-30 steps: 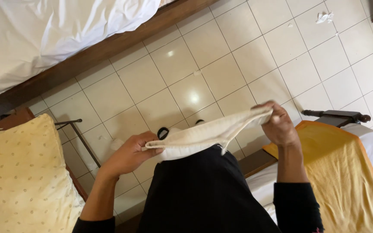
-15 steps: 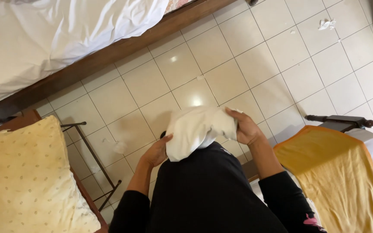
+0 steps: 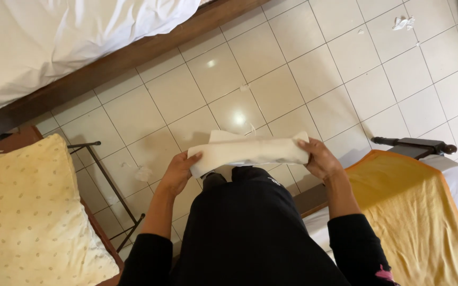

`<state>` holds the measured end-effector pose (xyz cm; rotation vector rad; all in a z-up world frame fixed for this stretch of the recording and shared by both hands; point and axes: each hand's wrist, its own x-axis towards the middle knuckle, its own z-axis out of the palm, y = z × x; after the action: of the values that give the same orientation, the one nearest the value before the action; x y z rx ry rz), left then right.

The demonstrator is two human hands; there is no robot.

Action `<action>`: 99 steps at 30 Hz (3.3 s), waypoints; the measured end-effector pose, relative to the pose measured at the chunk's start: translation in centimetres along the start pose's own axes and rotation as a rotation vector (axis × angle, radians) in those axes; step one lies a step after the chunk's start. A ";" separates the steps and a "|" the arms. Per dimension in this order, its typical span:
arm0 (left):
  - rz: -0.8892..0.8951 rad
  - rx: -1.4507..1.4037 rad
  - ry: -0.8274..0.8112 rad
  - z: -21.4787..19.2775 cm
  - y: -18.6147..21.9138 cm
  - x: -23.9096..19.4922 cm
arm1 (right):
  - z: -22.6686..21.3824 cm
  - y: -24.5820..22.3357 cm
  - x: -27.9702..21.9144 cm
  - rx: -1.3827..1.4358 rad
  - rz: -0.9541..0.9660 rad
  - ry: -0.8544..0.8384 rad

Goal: Making beds in a hotel room.

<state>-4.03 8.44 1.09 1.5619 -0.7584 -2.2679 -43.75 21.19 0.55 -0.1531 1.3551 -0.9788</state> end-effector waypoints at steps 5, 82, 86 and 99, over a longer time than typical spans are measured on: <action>-0.036 0.121 0.047 -3.6 -4.7 -0.7 | 0.6 2.6 -2.2 -0.588 0.050 -0.137; 1.162 1.282 0.271 0.9 15.8 1.1 | 8.7 -4.9 -4.0 -1.081 -0.923 0.748; 0.985 1.077 0.315 0.8 18.2 1.9 | 9.7 -7.9 -3.0 -0.993 -0.909 0.760; 1.161 0.895 0.266 7.8 30.7 10.0 | 4.5 -22.9 5.4 -0.779 -0.797 0.565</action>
<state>-16.86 -19.85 12.88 1.0772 -2.0443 -0.8625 -51.76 1.61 11.73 -1.1420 2.2323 -1.1208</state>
